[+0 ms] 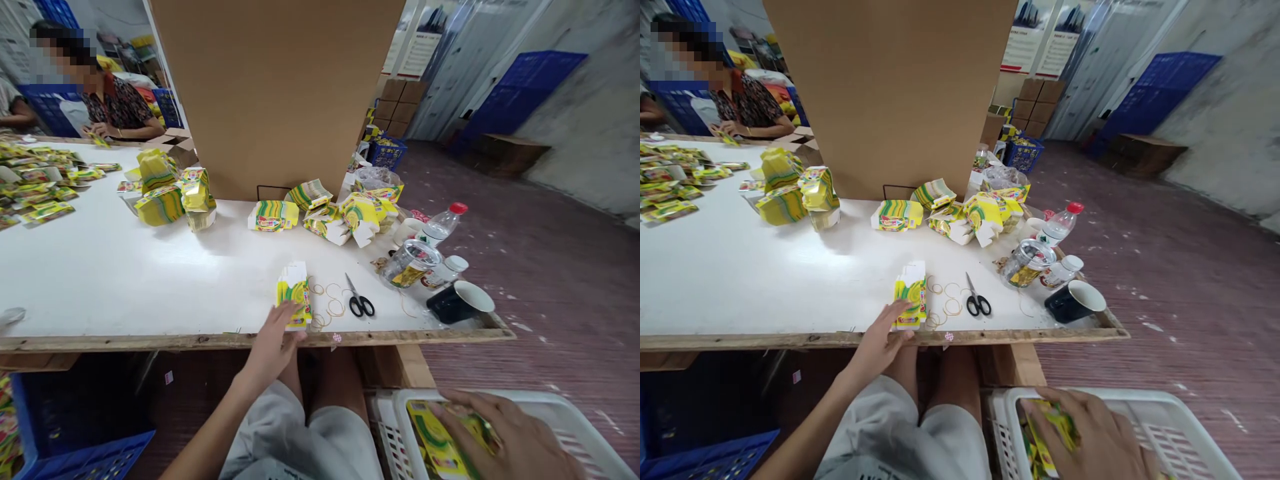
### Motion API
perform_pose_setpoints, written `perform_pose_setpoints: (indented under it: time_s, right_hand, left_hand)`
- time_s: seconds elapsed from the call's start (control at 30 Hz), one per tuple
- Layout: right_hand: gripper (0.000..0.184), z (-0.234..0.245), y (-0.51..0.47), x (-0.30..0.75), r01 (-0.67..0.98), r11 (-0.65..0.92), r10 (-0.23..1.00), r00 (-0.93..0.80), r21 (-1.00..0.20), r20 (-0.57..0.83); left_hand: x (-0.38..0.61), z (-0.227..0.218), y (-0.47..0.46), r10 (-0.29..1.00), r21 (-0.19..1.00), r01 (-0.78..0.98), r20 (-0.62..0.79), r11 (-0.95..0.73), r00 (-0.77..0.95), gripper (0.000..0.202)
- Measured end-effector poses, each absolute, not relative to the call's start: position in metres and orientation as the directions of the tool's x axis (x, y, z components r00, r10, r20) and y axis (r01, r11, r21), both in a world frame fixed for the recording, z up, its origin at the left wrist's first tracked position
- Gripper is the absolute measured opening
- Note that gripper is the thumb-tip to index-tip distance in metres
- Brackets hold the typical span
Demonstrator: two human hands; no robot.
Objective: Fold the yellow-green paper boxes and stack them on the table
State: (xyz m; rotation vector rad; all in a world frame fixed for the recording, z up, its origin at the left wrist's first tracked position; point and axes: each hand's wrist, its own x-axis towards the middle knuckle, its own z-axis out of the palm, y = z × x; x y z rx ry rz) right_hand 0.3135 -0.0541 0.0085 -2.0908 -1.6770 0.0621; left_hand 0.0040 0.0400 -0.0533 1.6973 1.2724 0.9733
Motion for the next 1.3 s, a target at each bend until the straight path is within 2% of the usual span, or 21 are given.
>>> perform_pose_setpoints:
  time_s: [0.03,0.07,0.13,0.2,0.3,0.43,0.57,0.7,0.83,1.07,1.3]
  right_hand:
    - [0.043,0.008,-0.054,0.317,0.922,-0.151,0.938,0.248,-0.358,0.242]
    - [0.042,0.005,-0.049,0.314,0.911,-0.123,0.950,0.223,-0.393,0.218]
    - [0.037,-0.006,-0.026,0.286,0.817,-0.034,0.978,0.146,-0.575,0.150]
    - [0.031,-0.024,0.009,0.241,0.684,-0.040,0.977,0.178,-0.728,0.114]
    - [0.025,-0.049,0.062,0.179,0.629,-0.065,0.962,0.246,-0.775,0.118]
    - [0.029,-0.061,0.091,0.151,0.486,-0.067,0.949,0.300,-0.872,0.094]
    - [0.038,-0.059,0.068,0.163,0.240,-0.041,0.957,0.289,-0.970,0.031]
    - [0.039,-0.058,0.033,0.164,-0.004,-0.068,0.979,0.191,-0.998,-0.068]
    - [0.036,-0.057,0.016,0.161,-0.141,-0.094,0.982,0.151,-0.986,-0.116]
    - [0.036,-0.048,0.010,0.161,-0.191,-0.112,0.982,0.126,-0.975,-0.138]
    - [0.038,-0.041,0.003,0.161,-0.183,-0.121,0.986,0.093,-0.976,-0.140]
  left_hand:
    - [0.001,-0.059,0.046,0.975,0.889,0.420,0.106,-0.181,0.196,0.044]
    - [0.000,-0.064,0.050,0.976,0.883,0.435,0.099,-0.177,0.196,0.044]
    - [0.000,-0.073,0.053,0.974,0.891,0.421,0.090,-0.172,0.208,0.045]
    - [0.003,-0.078,0.052,0.973,0.906,0.385,0.098,-0.174,0.209,0.048]
    - [0.004,-0.081,0.050,0.976,0.935,0.315,0.103,-0.161,0.192,0.048]
    - [-0.002,-0.079,0.052,0.988,0.984,0.150,0.079,-0.098,0.131,0.045]
    - [0.000,-0.074,0.051,0.998,0.991,-0.135,0.004,0.004,0.059,0.051]
    - [0.011,-0.062,0.044,0.977,0.898,-0.406,-0.102,0.172,0.189,0.058]
    - [0.016,-0.049,0.036,0.938,0.803,-0.516,-0.144,0.298,0.316,0.054]
    - [0.013,-0.039,0.029,0.922,0.676,-0.645,-0.144,0.358,0.360,0.042]
    - [0.020,-0.041,0.029,0.934,0.719,-0.609,-0.166,0.334,0.315,0.047]
